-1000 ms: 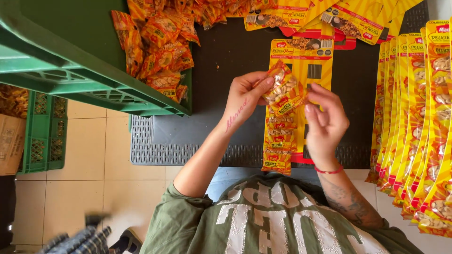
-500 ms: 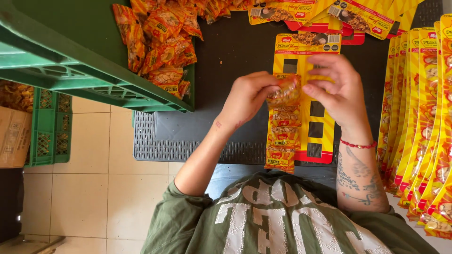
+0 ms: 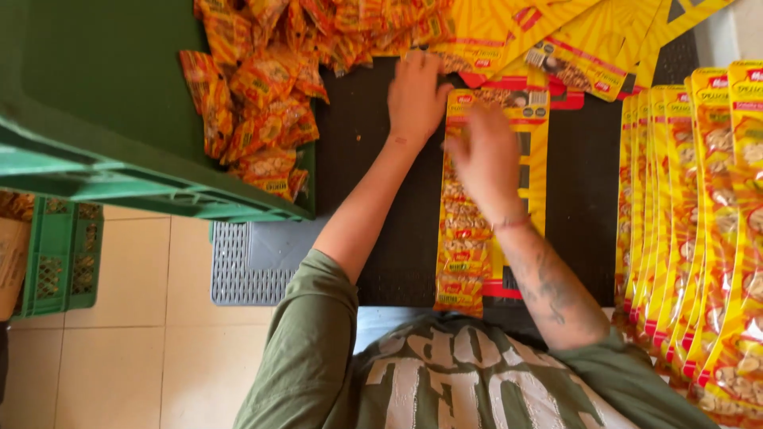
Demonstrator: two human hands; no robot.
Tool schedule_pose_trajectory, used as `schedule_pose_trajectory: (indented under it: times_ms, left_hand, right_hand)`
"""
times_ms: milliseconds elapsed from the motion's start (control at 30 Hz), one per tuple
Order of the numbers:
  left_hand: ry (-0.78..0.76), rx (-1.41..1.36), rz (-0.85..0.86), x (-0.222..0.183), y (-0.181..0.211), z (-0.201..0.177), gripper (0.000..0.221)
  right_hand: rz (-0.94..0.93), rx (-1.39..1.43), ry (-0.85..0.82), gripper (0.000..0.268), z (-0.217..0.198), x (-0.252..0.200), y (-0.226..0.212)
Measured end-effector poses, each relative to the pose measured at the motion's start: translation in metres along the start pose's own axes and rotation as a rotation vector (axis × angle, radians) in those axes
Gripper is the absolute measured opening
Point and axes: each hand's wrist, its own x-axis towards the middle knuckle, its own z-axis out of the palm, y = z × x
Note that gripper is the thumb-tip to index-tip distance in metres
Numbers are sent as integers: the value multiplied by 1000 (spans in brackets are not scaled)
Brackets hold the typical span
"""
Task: Attaching individual snack packets to cardboard display strips for retail display.
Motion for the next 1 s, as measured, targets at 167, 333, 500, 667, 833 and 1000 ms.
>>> schedule_pose_trajectory:
  times_ms: [167,333,500,667,833,1000]
  left_hand:
    - [187,285,136,55,-58,28,52]
    - [461,248,335,73,-75,16,28]
    - [493,-27,248,45,-47,-24,17]
    - [60,377,252,53,-49,3,40]
    - [219,635,398,102,-71,33,7]
    - [603,7,-3,128,-47,-18,15]
  right_hand:
    - [-25,-107,-405,89,32,-29,19]
    - [111,253,-156,51,-15,-29,10]
    - [314,861,-91,23,-21,-42,22]
    - [247,891,-139,19,-27,-56,6]
    - [335,760,-103,16,-21,-78,31]
    - [475,748,-235,26,-18,-87,65]
